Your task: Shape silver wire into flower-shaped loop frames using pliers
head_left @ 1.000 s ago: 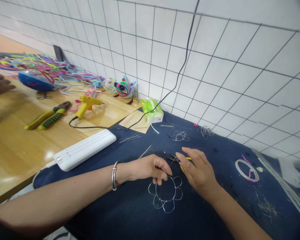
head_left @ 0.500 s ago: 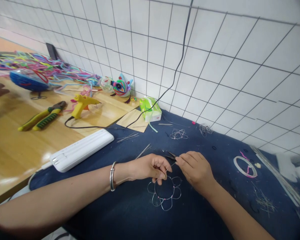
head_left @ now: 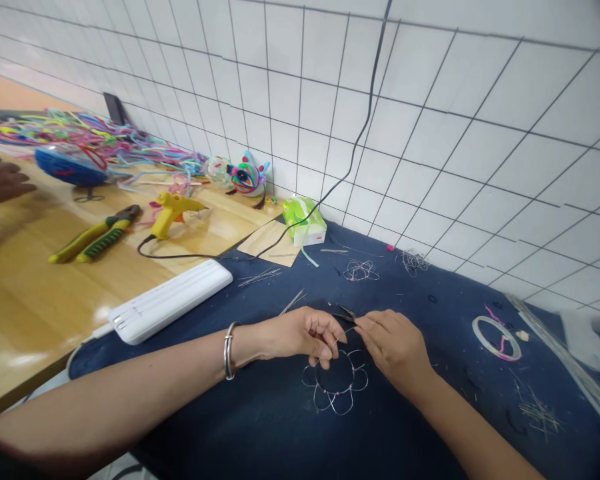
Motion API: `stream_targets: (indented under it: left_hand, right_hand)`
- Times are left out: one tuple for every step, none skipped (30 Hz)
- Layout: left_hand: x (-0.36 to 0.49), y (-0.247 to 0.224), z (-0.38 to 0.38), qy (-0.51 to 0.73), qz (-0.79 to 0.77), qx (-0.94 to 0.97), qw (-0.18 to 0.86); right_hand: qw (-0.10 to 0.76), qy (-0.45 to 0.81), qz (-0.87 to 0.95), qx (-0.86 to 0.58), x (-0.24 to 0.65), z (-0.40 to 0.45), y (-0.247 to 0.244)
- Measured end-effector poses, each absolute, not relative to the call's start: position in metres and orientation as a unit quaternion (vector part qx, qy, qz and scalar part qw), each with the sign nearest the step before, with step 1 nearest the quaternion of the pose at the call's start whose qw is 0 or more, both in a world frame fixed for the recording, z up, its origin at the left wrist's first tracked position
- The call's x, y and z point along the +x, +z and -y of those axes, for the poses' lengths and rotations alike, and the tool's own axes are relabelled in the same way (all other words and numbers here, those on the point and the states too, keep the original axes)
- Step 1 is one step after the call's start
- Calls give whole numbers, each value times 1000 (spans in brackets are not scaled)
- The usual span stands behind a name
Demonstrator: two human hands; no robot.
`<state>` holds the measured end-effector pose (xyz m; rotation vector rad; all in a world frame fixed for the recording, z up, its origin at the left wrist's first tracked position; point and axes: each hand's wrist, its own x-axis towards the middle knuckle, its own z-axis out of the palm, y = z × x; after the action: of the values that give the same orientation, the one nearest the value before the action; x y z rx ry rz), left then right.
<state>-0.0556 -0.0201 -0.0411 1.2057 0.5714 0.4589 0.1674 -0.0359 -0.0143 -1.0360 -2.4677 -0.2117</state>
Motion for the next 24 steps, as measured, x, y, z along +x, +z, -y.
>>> stream_targets:
  left_hand:
    - [-56,-41,20,208,-260,553,764]
    - [-57,-41,19,205,-258,552,766]
    - [-57,-41,19,203,-258,550,768]
    - [-57,-41,19,201,-257,548,770]
    - [-57,-41,19,200,-256,547,772]
    - [-58,-41,18,199,-256,545,773]
    - [-58,-41,18,198,-255,545,774]
    - [-58,-41,18,198,-255,545,774]
    - [-58,-42,18,198,-255,545,774]
    - [-58,-42,18,199,-254,545,774]
    - [-57,-43,18,200,-253,546,774]
    - [-57,-43,18,201,-251,547,773]
    - [-58,-43,18,202,-250,548,772]
    - [-58,-43,18,203,-250,548,772]
    - [-58,-43,18,203,-249,549,771]
    - [-58,-42,18,204,-249,550,771]
    - [-58,-42,18,203,-249,551,770]
    - [-58,-41,18,203,-249,551,770]
    - [-58,-40,18,203,-248,552,770]
    - [-58,-40,18,203,-247,552,771]
    - [-58,-39,18,203,-246,551,771]
    - [-58,-39,18,204,-245,550,772]
    - [-58,-39,18,205,-246,549,772]
    - [-57,-39,18,207,-247,547,773]
  right_hand:
    - [225,-80,895,-376,168,36,-14]
    - [223,-83,896,-375,168,36,-13]
    - [222,-86,897,-373,168,36,-13]
    - [221,-89,897,-371,168,36,-12]
    - [219,-92,898,-369,168,36,-12]
    - [218,-95,899,-367,169,36,-12]
    - [216,-97,900,-366,169,36,-13]
    - [215,-99,901,-365,169,36,-13]
    - [214,-101,901,-364,169,36,-13]
    - [215,-103,901,-364,169,36,-13]
    - [216,-105,900,-363,169,36,-13]
    - [218,-107,900,-363,169,35,-14]
    - [220,-109,899,-362,170,35,-14]
    - [222,-110,899,-362,170,35,-14]
    - [224,-112,898,-361,170,35,-14]
    - [226,-113,898,-360,170,36,-13]
    - [228,-115,897,-360,170,36,-13]
    - [230,-117,897,-360,170,36,-13]
    - [232,-119,896,-360,170,36,-13]
    - [234,-121,895,-360,169,36,-13]
    - [235,-123,894,-361,169,37,-13]
    - [235,-125,894,-361,169,37,-13]
    - [235,-127,893,-362,169,37,-14]
    - [235,-129,892,-363,169,37,-14]
